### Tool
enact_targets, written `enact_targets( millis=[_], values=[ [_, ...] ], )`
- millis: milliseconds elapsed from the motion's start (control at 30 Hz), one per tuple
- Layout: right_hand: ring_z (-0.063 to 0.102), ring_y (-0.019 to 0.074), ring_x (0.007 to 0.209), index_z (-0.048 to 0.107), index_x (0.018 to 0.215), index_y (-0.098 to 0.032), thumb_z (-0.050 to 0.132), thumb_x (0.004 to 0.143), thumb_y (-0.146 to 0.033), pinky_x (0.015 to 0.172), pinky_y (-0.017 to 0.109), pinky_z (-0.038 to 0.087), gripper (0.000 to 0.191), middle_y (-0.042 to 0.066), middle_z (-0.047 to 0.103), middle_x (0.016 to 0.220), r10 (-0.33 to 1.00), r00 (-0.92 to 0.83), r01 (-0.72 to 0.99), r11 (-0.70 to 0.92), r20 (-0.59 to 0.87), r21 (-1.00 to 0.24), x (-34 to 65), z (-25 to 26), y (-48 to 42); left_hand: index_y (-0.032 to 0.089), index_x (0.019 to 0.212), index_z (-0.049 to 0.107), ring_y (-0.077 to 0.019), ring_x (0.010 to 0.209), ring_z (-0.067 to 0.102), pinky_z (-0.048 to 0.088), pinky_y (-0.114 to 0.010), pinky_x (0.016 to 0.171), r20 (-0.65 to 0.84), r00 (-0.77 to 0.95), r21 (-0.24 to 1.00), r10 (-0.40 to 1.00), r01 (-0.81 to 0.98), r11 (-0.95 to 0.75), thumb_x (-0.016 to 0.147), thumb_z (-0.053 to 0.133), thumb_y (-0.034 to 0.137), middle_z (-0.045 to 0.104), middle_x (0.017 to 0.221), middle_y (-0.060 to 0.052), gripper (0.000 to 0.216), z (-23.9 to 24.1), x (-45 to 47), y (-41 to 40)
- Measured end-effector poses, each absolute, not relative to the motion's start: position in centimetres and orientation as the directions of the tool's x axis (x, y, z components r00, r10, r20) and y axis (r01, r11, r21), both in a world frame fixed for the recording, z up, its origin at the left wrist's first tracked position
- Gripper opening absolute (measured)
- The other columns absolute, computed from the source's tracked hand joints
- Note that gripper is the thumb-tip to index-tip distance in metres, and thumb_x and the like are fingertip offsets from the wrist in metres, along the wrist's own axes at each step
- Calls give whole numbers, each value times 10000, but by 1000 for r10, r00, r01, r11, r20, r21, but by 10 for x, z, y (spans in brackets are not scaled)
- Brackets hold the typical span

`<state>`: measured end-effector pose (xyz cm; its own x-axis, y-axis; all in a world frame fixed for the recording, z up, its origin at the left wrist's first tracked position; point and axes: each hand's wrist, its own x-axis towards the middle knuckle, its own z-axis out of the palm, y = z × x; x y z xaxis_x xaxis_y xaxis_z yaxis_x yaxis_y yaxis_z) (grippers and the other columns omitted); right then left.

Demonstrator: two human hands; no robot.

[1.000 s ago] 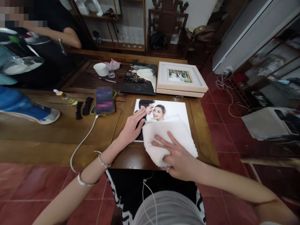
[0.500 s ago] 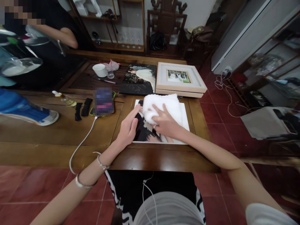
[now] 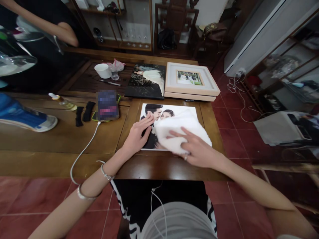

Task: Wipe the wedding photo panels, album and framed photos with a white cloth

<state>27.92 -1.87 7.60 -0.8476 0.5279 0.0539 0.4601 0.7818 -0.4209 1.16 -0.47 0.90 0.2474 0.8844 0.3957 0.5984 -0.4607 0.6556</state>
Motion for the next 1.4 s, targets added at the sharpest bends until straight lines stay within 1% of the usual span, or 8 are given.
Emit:
enact_targets(
  millis=[133,267,567,733,933,1033,1133,1400],
  values=[
    [587,311,1270,467,610,-238,546,849,-130,1184,537,320,274,134,745,1044,706,-691,603,681,154,-416,277,66,19,188,1278,674,-282,1371,504,410,-536,1152,406,258,633,877,613,-474,1006,449,269,638,1363,-98,362,7,12,-3],
    [666,283,1013,364,585,-246,547,945,-332,1092,511,391,413,-6,546,582,781,-614,639,578,115,-508,243,67,59,159,1269,677,-276,1369,508,408,-528,1156,430,262,628,864,601,-495,994,459,244,634,1362,-114,361,6,12,-3],
    [600,303,1104,528,680,-217,478,982,-523,1034,439,423,432,36,616,696,732,-670,553,604,125,-574,178,66,91,207,1211,713,-286,1312,571,442,-553,1127,434,247,613,866,624,-485,976,491,255,683,1299,-80,327,4,10,-1],
    [645,256,864,402,587,-253,498,964,-449,1072,461,405,436,-20,499,528,787,-602,617,565,134,-547,223,65,80,193,1256,686,-275,1355,525,423,-545,1146,437,256,625,862,603,-496,989,476,248,643,1351,-93,344,7,11,-2],
    [684,316,1011,283,564,-273,532,943,-390,1139,556,378,468,18,613,630,866,-432,691,498,252,-525,299,57,63,175,1251,686,-272,1357,523,424,-530,1150,433,257,622,864,608,-493,996,465,256,649,1345,-103,348,8,12,-3],
    [561,358,1300,371,553,-265,566,888,-239,1201,633,260,389,124,754,1079,808,-523,669,587,271,-457,311,51,32,174,1257,683,-272,1359,520,411,-534,1158,430,250,627,868,609,-486,1002,460,265,651,1343,-103,351,8,13,-3],
    [405,351,1438,532,572,-226,571,803,-114,1206,685,188,260,156,612,1392,706,-671,597,695,225,-402,307,53,-15,179,1310,647,-272,1364,514,408,-530,1157,416,229,641,880,613,-462,1010,461,293,607,1398,-110,371,9,13,-4],
    [439,263,1422,605,644,-217,608,834,-128,1247,557,227,210,134,618,1388,550,-824,434,765,133,-476,292,67,-67,165,1379,586,-275,1433,416,359,-514,1184,399,253,633,881,619,-465,1010,477,337,483,1514,-133,422,7,10,-3]
  ],
)
